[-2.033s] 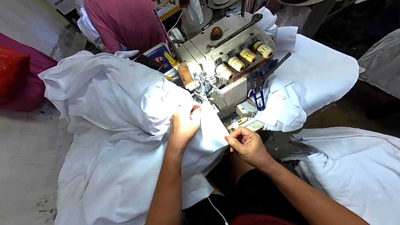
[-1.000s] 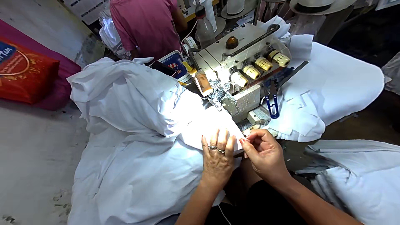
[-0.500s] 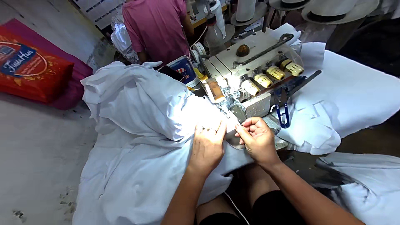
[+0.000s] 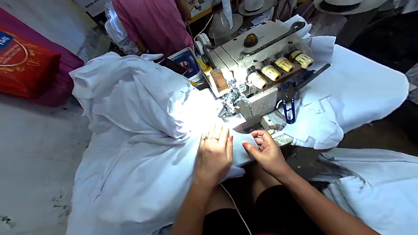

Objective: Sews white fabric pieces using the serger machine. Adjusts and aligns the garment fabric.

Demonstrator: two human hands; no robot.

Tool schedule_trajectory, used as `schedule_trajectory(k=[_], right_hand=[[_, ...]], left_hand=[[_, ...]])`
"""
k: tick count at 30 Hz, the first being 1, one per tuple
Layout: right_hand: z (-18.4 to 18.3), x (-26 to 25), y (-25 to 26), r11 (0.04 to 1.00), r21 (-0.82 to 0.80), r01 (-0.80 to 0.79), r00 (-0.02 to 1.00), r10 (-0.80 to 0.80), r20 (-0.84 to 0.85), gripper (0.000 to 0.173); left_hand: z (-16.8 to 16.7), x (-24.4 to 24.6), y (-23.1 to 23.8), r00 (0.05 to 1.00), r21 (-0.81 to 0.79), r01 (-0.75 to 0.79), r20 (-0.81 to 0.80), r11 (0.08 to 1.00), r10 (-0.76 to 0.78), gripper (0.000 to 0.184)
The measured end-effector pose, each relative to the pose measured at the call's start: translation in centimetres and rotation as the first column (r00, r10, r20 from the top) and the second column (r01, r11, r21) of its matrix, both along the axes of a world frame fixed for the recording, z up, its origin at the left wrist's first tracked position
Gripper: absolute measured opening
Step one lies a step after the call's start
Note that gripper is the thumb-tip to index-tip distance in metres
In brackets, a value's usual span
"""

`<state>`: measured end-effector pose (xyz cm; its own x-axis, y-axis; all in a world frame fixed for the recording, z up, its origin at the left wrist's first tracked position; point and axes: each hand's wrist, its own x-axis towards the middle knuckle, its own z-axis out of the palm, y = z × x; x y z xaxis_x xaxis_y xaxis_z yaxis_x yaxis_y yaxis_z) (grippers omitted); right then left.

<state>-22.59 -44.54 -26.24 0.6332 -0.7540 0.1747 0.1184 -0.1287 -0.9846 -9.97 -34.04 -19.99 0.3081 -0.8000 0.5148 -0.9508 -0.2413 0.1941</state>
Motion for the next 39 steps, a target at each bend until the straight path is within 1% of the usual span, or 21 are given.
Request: schedule_trajectory(k=[2, 6, 10, 12, 14, 15, 17, 19, 21, 22, 25, 27, 28, 29, 31, 33, 34, 35, 36, 37, 39], right_hand=[[0.4, 0.2, 0.2, 0.999, 0.041, -0.001, 1.0, 0.001, 0.007, 0.028], [1.6, 1.2, -0.3, 0.996, 0.07, 0.055, 0.998, -0.054, -0.008, 0.008], [1.9, 2.3, -1.2, 0.992, 0.023, 0.121, 0.992, -0.121, -0.022, 0.016], [1.2, 2.1, -1.2, 0.964, -0.119, 0.236, 0.97, -0.241, -0.026, 0.013], [0.0, 1.1, -0.9, 0.825, -0.446, 0.348, 0.931, -0.36, 0.061, 0.025], [-0.4, 0.4, -0.7, 0.75, -0.554, 0.362, 0.923, -0.372, 0.1, 0.029], [-0.9, -0.7, 0.1, 0.692, -0.668, 0.274, 0.945, -0.323, 0.054, 0.039], [-1.6, -1.1, 1.0, 0.672, -0.731, 0.122, 0.966, -0.248, -0.067, 0.045], [-2.4, -0.9, 1.8, 0.605, -0.792, 0.075, 0.975, -0.21, -0.069, 0.024], [-2.3, -0.8, 2.2, 0.564, -0.82, 0.095, 0.98, -0.196, -0.021, 0.016], [-0.8, -1.4, 3.6, 0.491, -0.855, 0.166, 0.986, -0.076, 0.148, 0.008], [0.2, -1.5, 3.9, 0.457, -0.866, 0.201, 0.975, -0.003, 0.224, 0.008], [0.6, -1.5, 3.9, 0.452, -0.865, 0.218, 0.966, 0.024, 0.256, 0.008], [0.9, -1.4, 3.7, 0.459, -0.857, 0.232, 0.959, 0.042, 0.282, 0.008], [1.4, -1.2, 3.5, 0.549, -0.804, 0.229, 0.943, 0.08, 0.323, 0.007], [2.1, -1.0, 3.3, 0.745, -0.652, 0.141, 0.931, 0.124, 0.343, 0.011], [2.3, -1.0, 3.1, 0.84, -0.54, 0.055, 0.93, 0.153, 0.333, 0.023], [2.4, -1.0, 3.0, 0.919, -0.392, -0.046, 0.923, 0.19, 0.336, 0.04], [2.6, -1.1, 2.7, 0.959, -0.244, -0.144, 0.919, 0.221, 0.327, 0.052], [2.8, -1.2, 2.4, 0.972, -0.116, -0.204, 0.921, 0.231, 0.314, 0.05], [2.8, -1.4, 1.6, 0.979, -0.017, -0.205, 0.945, 0.202, 0.259, 0.024]], left_hand=[[-0.1, 1.6, -0.6, 0.999, 0.017, 0.021, -0.029, 1.0, -0.02, 0.039], [0.5, 3.7, -2.3, 1.0, 0.074, -0.012, 0.002, 0.997, 0.011, 0.042], [1.6, 4.9, -3.8, 0.997, 0.142, -0.065, -0.04, 0.988, 0.071, 0.04], [2.1, 4.9, -4.1, 0.995, 0.168, -0.081, -0.043, 0.983, 0.089, 0.038], [1.8, 4.7, -3.7, 0.997, 0.119, -0.082, -0.005, 0.99, 0.083, 0.035], [1.4, 4.3, -3.3, 0.995, 0.038, -0.079, 0.06, 0.996, 0.077, 0.032], [0.8, 3.0, -2.4, 0.983, -0.141, -0.007, 0.182, 0.99, 0.033, 0.024], [1.3, 1.0, -1.3, 0.98, -0.142, 0.155, 0.147, 0.978, -0.134, 0.018], [2.1, -0.2, -0.3, 0.934, 0.023, 0.349, 0.079, 0.937, -0.35, 0.022], [2.3, -0.3, 0.0, 0.912, 0.119, 0.386, 0.103, 0.915, -0.398, 0.028], [3.8, 0.3, 0.9, 0.916, 0.41, 0.27, 0.169, 0.871, -0.364, 0.058], [6.4, 0.7, 1.2, 0.962, 0.663, 0.148, 0.078, 0.734, -0.263, 0.076], [7.5, 1.2, 1.2, 0.972, 0.734, 0.154, 0.008, 0.662, -0.234, 0.079], [8.3, 1.9, 1.2, 0.968, 0.755, 0.219, -0.09, 0.618, -0.232, 0.076], [9.0, 3.3, 1.6, 0.888, 0.633, 0.458, -0.351, 0.624, -0.295, 0.054], [8.6, 3.9, 1.7, 0.724, 0.349, 0.649, -0.557, 0.676, -0.406, 0.028], [8.3, 3.7, 1.7, 0.663, 0.223, 0.681, -0.592, 0.697, -0.458, 0.021], [7.9, 3.3, 1.6, 0.649, 0.124, 0.672, -0.573, 0.73, -0.501, 0.019], [7.5, 2.8, 1.5, 0.679, 0.053, 0.631, -0.52, 0.774, -0.518, 0.019], [7.1, 2.3, 1.3, 0.727, 0.004, 0.579, -0.455, 0.815, -0.514, 0.02], [6.2, 1.7, 0.7, 0.816, -0.068, 0.475, -0.34, 0.877, -0.469, 0.021]])
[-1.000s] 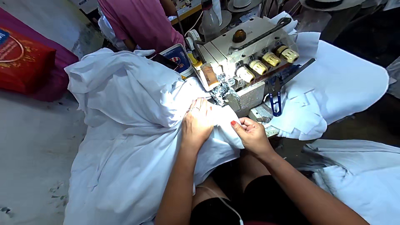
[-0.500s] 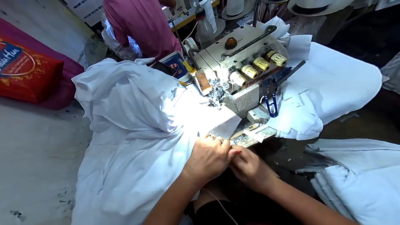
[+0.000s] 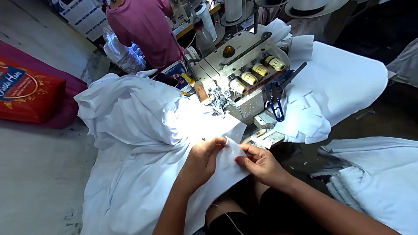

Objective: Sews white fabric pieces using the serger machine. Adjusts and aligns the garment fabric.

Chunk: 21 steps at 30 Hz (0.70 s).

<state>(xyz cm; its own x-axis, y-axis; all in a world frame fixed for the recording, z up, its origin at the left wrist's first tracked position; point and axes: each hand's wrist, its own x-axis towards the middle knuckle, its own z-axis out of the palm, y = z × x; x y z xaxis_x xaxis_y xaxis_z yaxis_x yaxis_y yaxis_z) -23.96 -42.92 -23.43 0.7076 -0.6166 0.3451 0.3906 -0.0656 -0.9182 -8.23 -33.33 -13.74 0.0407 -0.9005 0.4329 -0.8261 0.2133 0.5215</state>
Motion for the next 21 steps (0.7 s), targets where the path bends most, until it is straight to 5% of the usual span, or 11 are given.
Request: schedule_trajectory(k=[2, 7, 17, 21], right_hand=[[-0.2, 0.1, -0.7, 0.993, -0.064, 0.101, 0.994, -0.103, -0.035, 0.011], [-1.0, 1.8, -3.1, 0.888, -0.282, 0.364, 0.916, -0.396, -0.065, 0.021], [-2.4, 1.1, -2.8, 0.959, -0.192, 0.209, 0.959, -0.239, -0.153, 0.022], [-1.9, 1.1, -1.5, 0.966, -0.1, 0.24, 0.957, -0.253, -0.143, 0.016]], left_hand=[[-1.0, 0.0, -0.8, 0.994, -0.085, -0.106, 0.014, 0.991, 0.108, 0.02], [-3.1, 0.7, -3.6, 0.94, -0.111, -0.327, 0.062, 0.939, 0.335, 0.015], [-3.7, 2.0, -4.0, 0.902, 0.111, -0.431, 0.047, 0.895, 0.428, 0.014], [-4.0, 1.3, -4.3, 0.85, 0.102, -0.524, 0.117, 0.845, 0.513, 0.031]])
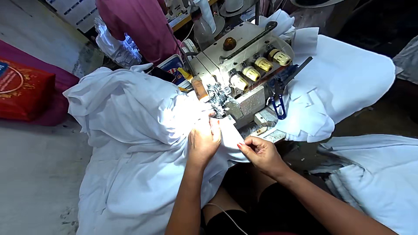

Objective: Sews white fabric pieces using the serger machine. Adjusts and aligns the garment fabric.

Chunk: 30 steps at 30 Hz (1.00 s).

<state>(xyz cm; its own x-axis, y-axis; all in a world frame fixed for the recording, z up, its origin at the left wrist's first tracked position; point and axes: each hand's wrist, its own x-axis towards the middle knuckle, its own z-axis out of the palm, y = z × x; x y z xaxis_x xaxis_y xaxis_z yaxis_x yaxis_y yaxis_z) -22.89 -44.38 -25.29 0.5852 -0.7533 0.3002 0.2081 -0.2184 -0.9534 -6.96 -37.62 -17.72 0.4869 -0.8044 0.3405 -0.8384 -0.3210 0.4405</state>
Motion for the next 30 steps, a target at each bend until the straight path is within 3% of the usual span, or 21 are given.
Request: schedule_trajectory(k=[4, 7, 10, 12, 15, 18, 30], right_hand=[[0.6, 0.9, 0.1, 0.998, 0.041, 0.056, 0.996, -0.058, 0.062, 0.009], [0.7, 1.7, -0.1, 0.994, 0.008, 0.108, 0.99, -0.108, 0.088, 0.012], [0.4, 1.0, 0.2, 0.997, 0.004, 0.077, 0.997, -0.077, 0.025, 0.02], [1.0, -0.1, 0.6, 0.998, 0.047, 0.04, 0.999, -0.039, -0.027, 0.022], [2.0, -1.2, 1.2, 0.998, 0.061, 0.031, 0.999, -0.033, 0.029, 0.02], [3.0, -1.2, 2.0, 0.993, 0.108, 0.044, 0.996, -0.052, 0.073, 0.02], [3.2, 3.7, -0.8, 0.977, 0.196, 0.079, 0.988, -0.103, 0.114, 0.019]], left_hand=[[0.6, -0.1, -1.3, 0.994, 0.125, -0.111, 0.005, 0.986, 0.111, 0.046], [0.8, 0.5, -2.3, 0.988, 0.171, -0.156, 0.038, 0.973, 0.151, 0.035], [0.0, -0.4, -1.5, 0.975, 0.05, -0.151, 0.173, 0.987, 0.14, 0.041], [-0.8, -2.8, 0.3, 0.937, -0.09, -0.024, 0.344, 0.996, 0.054, 0.033], [-2.9, -6.2, 2.7, 0.913, -0.115, 0.25, 0.359, 0.961, -0.194, 0.044], [-6.2, -5.4, 2.8, 0.84, -0.206, 0.251, 0.532, 0.946, -0.107, 0.028], [-1.4, -0.7, 1.8, 0.835, -0.06, 0.214, 0.53, 0.975, -0.15, 0.031]])
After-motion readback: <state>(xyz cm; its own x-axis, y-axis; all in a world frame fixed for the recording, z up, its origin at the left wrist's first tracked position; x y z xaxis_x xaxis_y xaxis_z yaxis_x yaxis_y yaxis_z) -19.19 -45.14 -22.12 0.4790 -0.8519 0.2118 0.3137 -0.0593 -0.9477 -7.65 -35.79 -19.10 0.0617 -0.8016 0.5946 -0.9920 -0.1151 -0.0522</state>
